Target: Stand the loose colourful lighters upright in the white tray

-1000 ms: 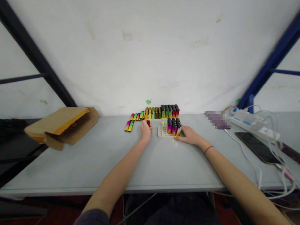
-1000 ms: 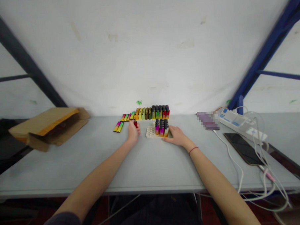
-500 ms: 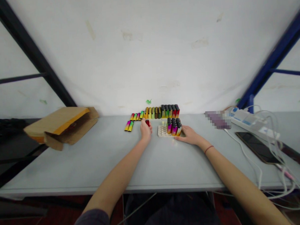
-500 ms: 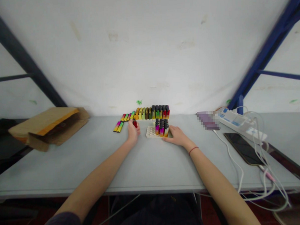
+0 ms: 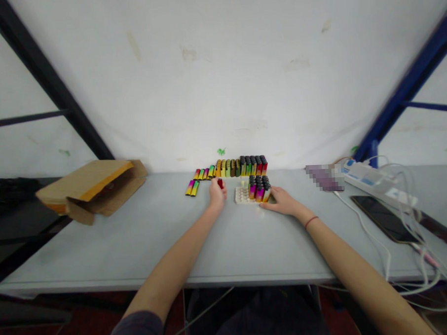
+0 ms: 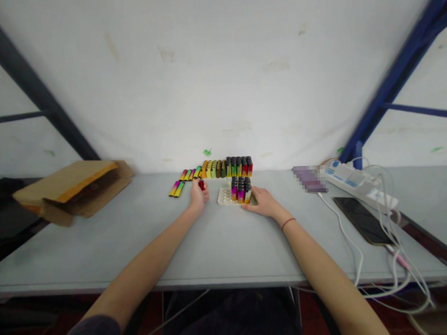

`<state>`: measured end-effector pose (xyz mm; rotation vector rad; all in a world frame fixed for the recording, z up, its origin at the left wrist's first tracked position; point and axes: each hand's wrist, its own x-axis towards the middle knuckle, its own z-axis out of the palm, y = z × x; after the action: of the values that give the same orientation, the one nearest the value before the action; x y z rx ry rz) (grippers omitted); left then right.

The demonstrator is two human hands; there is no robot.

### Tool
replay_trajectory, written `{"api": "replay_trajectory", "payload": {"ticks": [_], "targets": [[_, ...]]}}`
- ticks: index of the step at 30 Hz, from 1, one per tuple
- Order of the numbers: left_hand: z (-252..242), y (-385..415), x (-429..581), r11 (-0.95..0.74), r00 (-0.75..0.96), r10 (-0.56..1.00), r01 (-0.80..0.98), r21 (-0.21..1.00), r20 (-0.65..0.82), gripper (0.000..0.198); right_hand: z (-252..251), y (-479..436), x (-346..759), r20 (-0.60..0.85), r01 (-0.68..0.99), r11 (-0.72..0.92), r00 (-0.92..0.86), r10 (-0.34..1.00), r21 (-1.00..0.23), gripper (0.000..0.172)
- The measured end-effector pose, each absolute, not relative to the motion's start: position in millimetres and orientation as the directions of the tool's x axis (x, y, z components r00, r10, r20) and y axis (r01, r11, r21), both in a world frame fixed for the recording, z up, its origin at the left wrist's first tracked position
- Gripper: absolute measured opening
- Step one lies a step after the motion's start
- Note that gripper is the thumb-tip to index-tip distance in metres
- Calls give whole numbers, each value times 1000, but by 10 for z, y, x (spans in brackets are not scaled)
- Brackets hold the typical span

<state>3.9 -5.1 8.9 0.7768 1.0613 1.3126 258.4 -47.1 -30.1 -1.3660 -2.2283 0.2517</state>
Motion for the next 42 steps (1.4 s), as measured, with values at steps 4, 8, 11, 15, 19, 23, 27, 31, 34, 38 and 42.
{"api": "replay_trajectory", "payload": {"ticks": [4, 8, 11, 15, 19, 23, 27, 31, 34, 38, 42], "targets": [[74, -46, 33, 133, -37, 986, -386, 913, -160, 39, -311, -465, 2590, 327, 778, 481, -369, 870, -404, 54], [70, -44, 37, 108, -58, 988, -394, 913, -142, 43, -325, -456, 2592, 321, 787, 474, -365, 874, -395, 54], [66, -43, 39, 72, -59, 993, -387, 919, -103, 47, -326, -454, 2591, 324, 785, 469, -357, 876, -404, 54], [56, -88, 58, -144, -16, 989, -224, 964, 144, 32, -306, -459, 2586, 314, 776, 480, -374, 873, -409, 54], [82, -200, 106, -434, 233, 871, -44, 900, 432, 24, -299, -464, 2582, 304, 773, 478, -377, 875, -418, 53], [89, -266, 171, -584, 334, 778, 69, 809, 532, 24, -318, -459, 2584, 333, 769, 484, -366, 869, -417, 53], [-2, -233, 210, -597, 421, 748, 86, 798, 514, 32, -316, -458, 2580, 334, 774, 489, -373, 866, -402, 49], [-82, -198, 218, -589, 468, 740, 104, 801, 483, 37, -297, -472, 2571, 337, 772, 500, -386, 859, -392, 49], [-88, -197, 214, -557, 450, 768, 119, 822, 455, 40, -294, -478, 2568, 336, 774, 495, -380, 862, -395, 49], [-51, -207, 191, -578, 417, 777, 176, 797, 472, 31, -300, -473, 2575, 330, 776, 488, -375, 866, -400, 50], [-24, -234, 177, -650, 438, 733, 225, 726, 521, 25, -305, -464, 2585, 322, 773, 493, -385, 865, -401, 50]]}}
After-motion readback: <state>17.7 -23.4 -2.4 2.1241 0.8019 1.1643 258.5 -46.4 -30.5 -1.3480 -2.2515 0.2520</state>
